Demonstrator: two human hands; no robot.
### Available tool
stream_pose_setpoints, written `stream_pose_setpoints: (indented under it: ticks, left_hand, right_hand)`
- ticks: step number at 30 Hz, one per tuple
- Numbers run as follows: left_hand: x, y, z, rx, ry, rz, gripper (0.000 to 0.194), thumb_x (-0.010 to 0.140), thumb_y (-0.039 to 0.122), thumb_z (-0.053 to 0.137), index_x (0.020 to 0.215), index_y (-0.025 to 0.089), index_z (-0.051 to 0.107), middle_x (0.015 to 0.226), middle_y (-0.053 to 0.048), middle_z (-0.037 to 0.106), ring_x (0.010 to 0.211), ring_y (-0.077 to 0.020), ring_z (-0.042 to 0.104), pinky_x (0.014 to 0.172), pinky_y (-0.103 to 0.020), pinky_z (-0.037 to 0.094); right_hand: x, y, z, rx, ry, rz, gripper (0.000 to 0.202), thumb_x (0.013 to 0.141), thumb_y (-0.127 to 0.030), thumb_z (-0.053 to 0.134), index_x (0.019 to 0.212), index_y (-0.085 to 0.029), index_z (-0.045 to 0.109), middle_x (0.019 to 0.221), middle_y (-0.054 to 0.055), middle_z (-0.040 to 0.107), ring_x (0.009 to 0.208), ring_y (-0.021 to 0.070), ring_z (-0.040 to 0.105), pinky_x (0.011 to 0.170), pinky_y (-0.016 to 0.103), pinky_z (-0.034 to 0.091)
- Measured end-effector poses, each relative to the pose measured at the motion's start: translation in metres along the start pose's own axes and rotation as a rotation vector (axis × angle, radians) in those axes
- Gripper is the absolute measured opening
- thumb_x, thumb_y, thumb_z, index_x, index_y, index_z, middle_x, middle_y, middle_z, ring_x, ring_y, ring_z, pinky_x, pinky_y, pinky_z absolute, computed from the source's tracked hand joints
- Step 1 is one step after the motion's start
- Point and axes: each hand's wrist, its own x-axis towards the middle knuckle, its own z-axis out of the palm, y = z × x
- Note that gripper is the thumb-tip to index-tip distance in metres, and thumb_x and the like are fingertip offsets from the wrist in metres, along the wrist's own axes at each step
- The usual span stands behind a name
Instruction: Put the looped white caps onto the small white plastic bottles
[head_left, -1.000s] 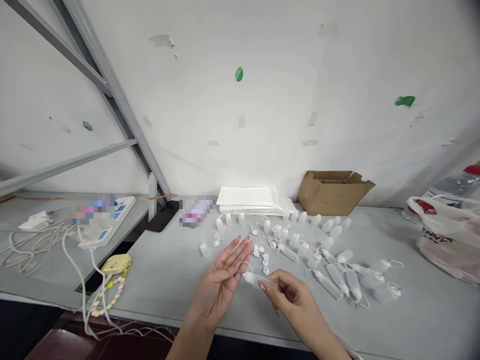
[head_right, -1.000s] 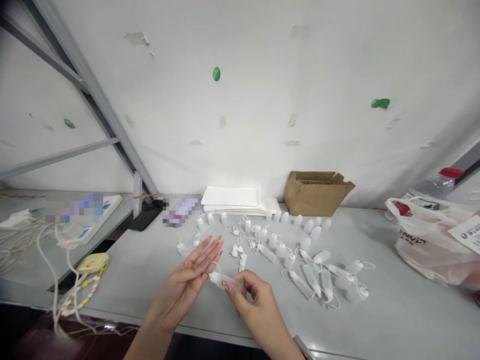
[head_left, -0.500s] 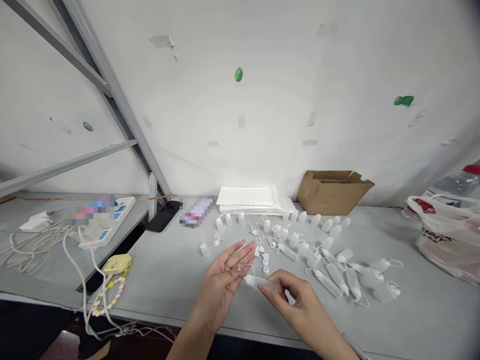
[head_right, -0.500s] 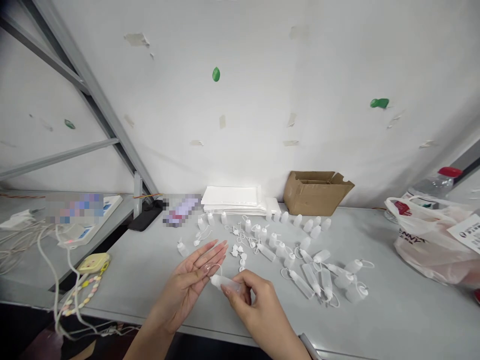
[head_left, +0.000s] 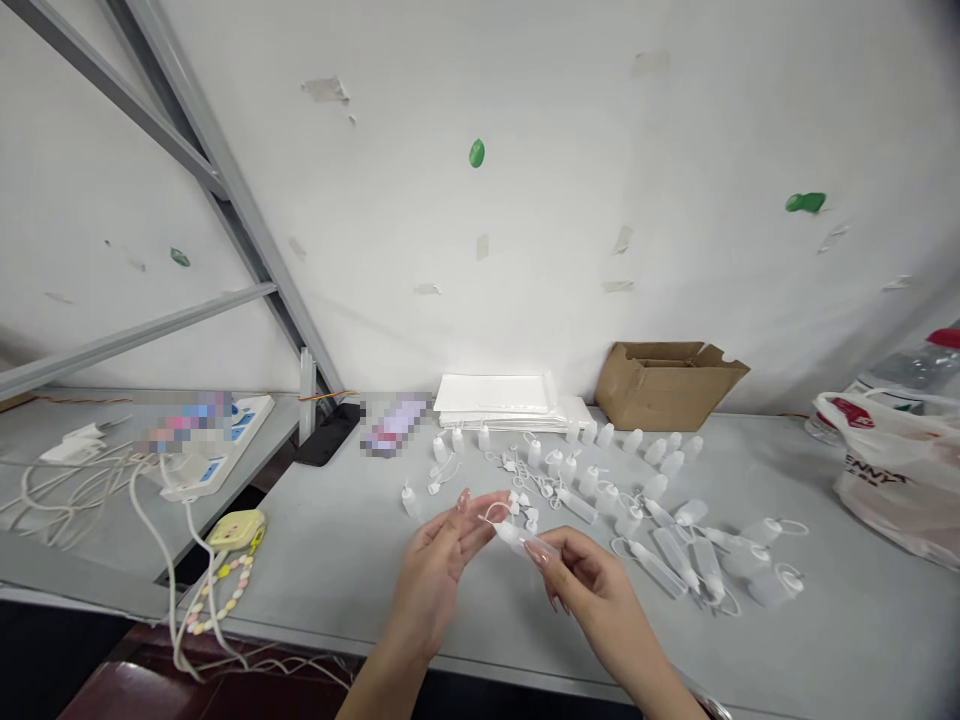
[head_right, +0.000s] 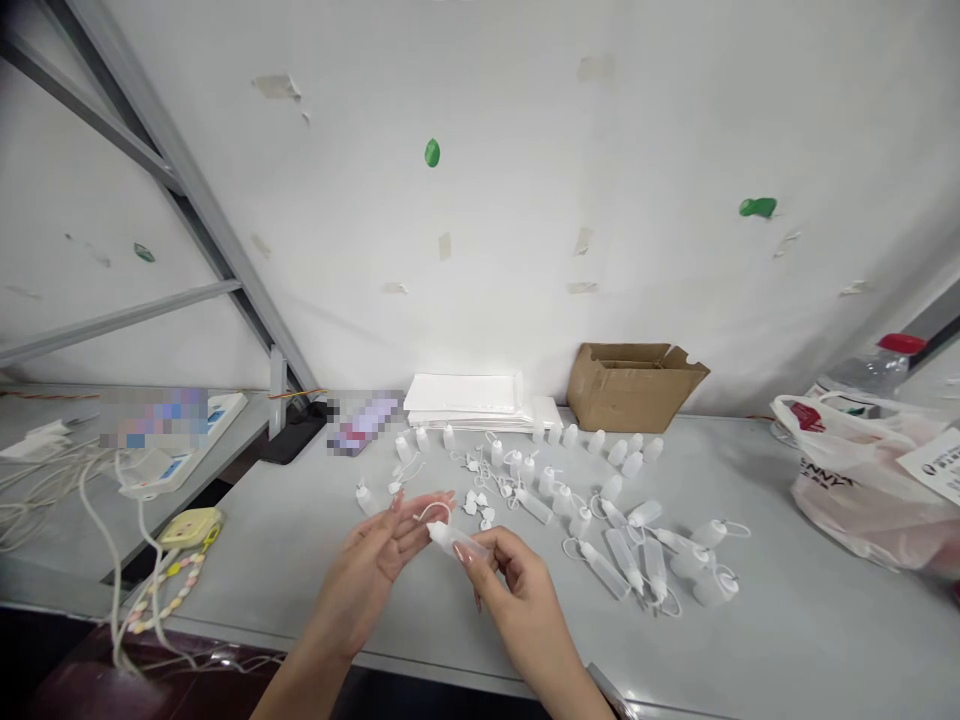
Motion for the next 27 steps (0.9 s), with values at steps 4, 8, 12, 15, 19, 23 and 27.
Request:
stream_pose_setpoints:
  ticks: [4,8,12,15,19,23,27]
  left_hand:
    - [0.0,-0.007,0.005,0.113,0.09,0.005,0.04,0.072,0.048,0.067,0.083,0.01,0.074,0.101,-0.017,0.072,0.108,-0.0309,0.061,0.104,-0.042,0.037]
    - [0.0,-0.009,0.006,0.177,0.146,0.017,0.034,0.07,0.044,0.069,0.079,0.012,0.075,0.092,-0.014,0.075,0.103,-0.0302,0.064,0.101,-0.042,0.039]
    - [0.0,-0.013,0.006,0.206,0.179,0.038,0.03,0.07,0.043,0.069,0.077,0.015,0.075,0.088,-0.011,0.076,0.098,-0.03,0.066,0.1,-0.043,0.039]
    - [0.0,-0.017,0.006,0.205,0.197,0.051,0.029,0.07,0.042,0.069,0.079,0.015,0.075,0.086,-0.01,0.076,0.098,-0.0302,0.066,0.1,-0.044,0.039]
    - [0.0,-0.021,0.007,0.164,0.175,0.065,0.032,0.073,0.044,0.067,0.083,0.015,0.075,0.091,-0.011,0.075,0.102,-0.0288,0.064,0.101,-0.043,0.039]
    - [0.0,-0.023,0.01,0.171,0.14,0.053,0.035,0.069,0.042,0.071,0.093,0.016,0.073,0.106,-0.01,0.072,0.112,-0.0271,0.059,0.104,-0.039,0.037]
    - [0.003,-0.03,0.011,0.171,0.162,0.023,0.045,0.056,0.035,0.08,0.094,0.015,0.07,0.096,-0.011,0.075,0.097,-0.0281,0.066,0.094,-0.04,0.046]
  right_hand:
    - [0.0,0.001,0.001,-0.006,0.004,0.005,0.033,0.076,-0.053,0.061,0.068,-0.021,0.061,0.052,-0.004,0.043,0.052,0.0136,0.04,0.052,0.027,0.033]
    - [0.001,0.009,0.002,-0.064,-0.017,-0.025,0.031,0.079,-0.051,0.058,0.072,-0.02,0.062,0.054,-0.004,0.043,0.054,0.014,0.042,0.055,0.027,0.035]
    - [0.001,0.015,0.005,-0.142,-0.007,-0.068,0.03,0.081,-0.048,0.056,0.077,-0.02,0.064,0.058,-0.003,0.043,0.058,0.0151,0.044,0.058,0.027,0.037]
    - [0.0,0.015,0.008,-0.163,0.005,-0.077,0.032,0.083,-0.049,0.054,0.078,-0.02,0.064,0.058,-0.003,0.044,0.059,0.0154,0.045,0.058,0.027,0.037]
    - [0.003,0.016,0.013,-0.074,0.0,-0.067,0.034,0.082,-0.052,0.054,0.078,-0.019,0.062,0.059,-0.002,0.048,0.059,0.0155,0.046,0.058,0.027,0.038]
    - [0.011,0.024,0.015,0.096,-0.066,-0.024,0.041,0.082,-0.058,0.05,0.076,-0.018,0.058,0.056,-0.002,0.051,0.052,0.0139,0.045,0.054,0.027,0.038]
    - [0.017,0.033,0.015,0.175,-0.084,-0.018,0.044,0.081,-0.061,0.048,0.076,-0.018,0.056,0.053,-0.002,0.052,0.049,0.0137,0.046,0.052,0.027,0.039]
